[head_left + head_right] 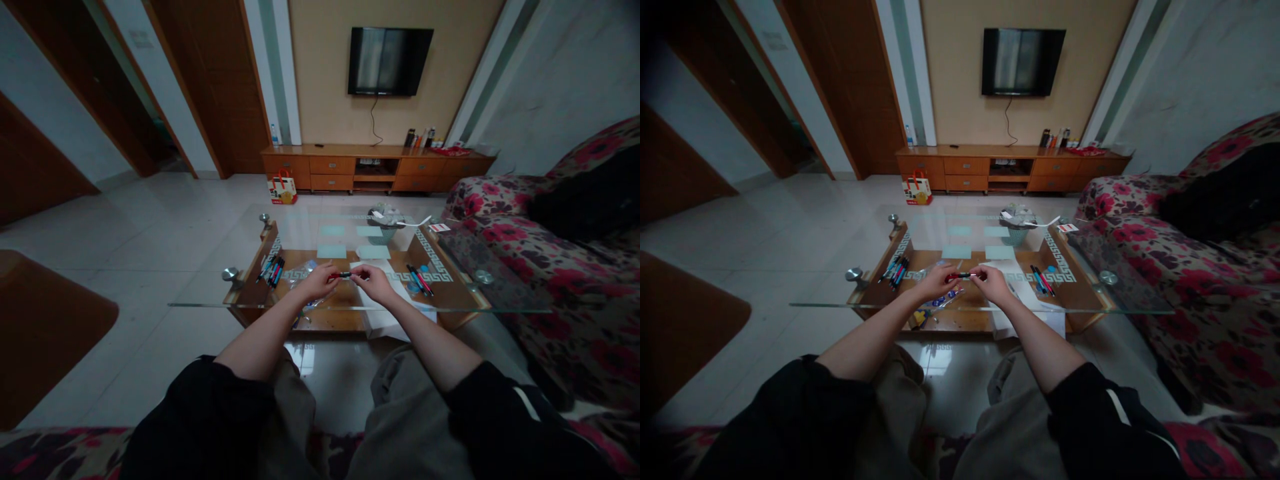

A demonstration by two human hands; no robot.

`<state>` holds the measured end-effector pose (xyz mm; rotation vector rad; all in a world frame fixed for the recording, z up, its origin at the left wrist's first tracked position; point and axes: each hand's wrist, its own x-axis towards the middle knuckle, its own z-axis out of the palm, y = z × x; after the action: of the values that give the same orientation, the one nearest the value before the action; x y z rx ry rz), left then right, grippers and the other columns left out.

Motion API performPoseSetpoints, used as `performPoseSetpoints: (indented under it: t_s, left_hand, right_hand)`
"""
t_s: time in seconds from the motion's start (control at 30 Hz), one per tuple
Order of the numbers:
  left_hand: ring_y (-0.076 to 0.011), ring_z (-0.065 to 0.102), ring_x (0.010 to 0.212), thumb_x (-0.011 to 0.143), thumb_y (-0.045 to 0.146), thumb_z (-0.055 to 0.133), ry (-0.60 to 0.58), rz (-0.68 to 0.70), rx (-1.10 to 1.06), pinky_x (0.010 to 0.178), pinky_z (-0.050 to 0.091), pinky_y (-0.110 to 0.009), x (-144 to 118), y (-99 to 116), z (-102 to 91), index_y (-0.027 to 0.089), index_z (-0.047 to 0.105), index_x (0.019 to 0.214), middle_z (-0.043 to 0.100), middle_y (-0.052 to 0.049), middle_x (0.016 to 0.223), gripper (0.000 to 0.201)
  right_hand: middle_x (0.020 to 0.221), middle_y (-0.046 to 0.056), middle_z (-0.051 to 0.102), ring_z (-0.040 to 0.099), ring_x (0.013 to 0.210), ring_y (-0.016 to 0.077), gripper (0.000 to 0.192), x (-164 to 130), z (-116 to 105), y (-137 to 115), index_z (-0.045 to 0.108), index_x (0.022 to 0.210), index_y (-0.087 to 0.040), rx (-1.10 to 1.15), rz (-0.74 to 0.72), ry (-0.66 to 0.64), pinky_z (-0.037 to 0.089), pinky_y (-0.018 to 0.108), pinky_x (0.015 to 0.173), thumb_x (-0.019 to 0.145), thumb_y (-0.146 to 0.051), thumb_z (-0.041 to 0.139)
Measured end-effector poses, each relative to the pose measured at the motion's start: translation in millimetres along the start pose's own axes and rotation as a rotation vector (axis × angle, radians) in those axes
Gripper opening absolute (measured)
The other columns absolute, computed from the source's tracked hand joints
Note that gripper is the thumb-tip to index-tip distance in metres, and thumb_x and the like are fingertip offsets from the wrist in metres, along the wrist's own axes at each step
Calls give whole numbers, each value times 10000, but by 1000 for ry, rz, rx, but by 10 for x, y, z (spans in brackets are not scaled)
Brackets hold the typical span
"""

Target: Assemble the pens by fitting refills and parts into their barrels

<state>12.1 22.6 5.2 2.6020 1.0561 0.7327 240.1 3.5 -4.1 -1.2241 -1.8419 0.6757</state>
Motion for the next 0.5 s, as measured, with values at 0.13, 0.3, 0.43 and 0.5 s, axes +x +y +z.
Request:
performPoseSetpoints:
  t_s: [0.13, 0.3, 0.43, 0.5]
  left_hand:
    - [-163, 541, 775, 920, 259, 559, 10, 10, -6, 714, 404, -266, -4, 12, 6, 162, 673, 909, 591, -37, 805, 150]
    - [-159, 546, 774, 914, 246, 563, 17, 26, -23, 725, 412, -266, 12, 53, -12, 161, 669, 913, 596, -38, 819, 136]
    - [-162, 554, 784, 912, 248, 563, 14, 21, -16, 737, 422, -273, 15, 74, -22, 162, 677, 928, 598, -43, 826, 143]
    - [-162, 557, 789, 912, 247, 564, 17, 18, -16, 737, 427, -272, 12, 80, -23, 162, 679, 933, 602, -45, 833, 145]
  right_hand:
    - [874, 50, 738, 642, 760, 179, 179, -6, -5, -19, 733, 923, -175, 25, 7, 15, 494, 301, 730, 828, -312, 666]
    - [900, 60, 747, 655, 786, 190, 210, 7, 6, 38, 746, 948, -177, 52, 20, 3, 498, 309, 742, 828, -331, 670]
    - [912, 63, 751, 659, 795, 193, 225, 8, 9, 60, 753, 956, -175, 75, 29, -14, 496, 307, 745, 837, -346, 666]
    - [901, 58, 752, 659, 785, 192, 230, 3, 5, 48, 756, 955, -177, 82, 39, -26, 494, 302, 738, 845, -356, 662]
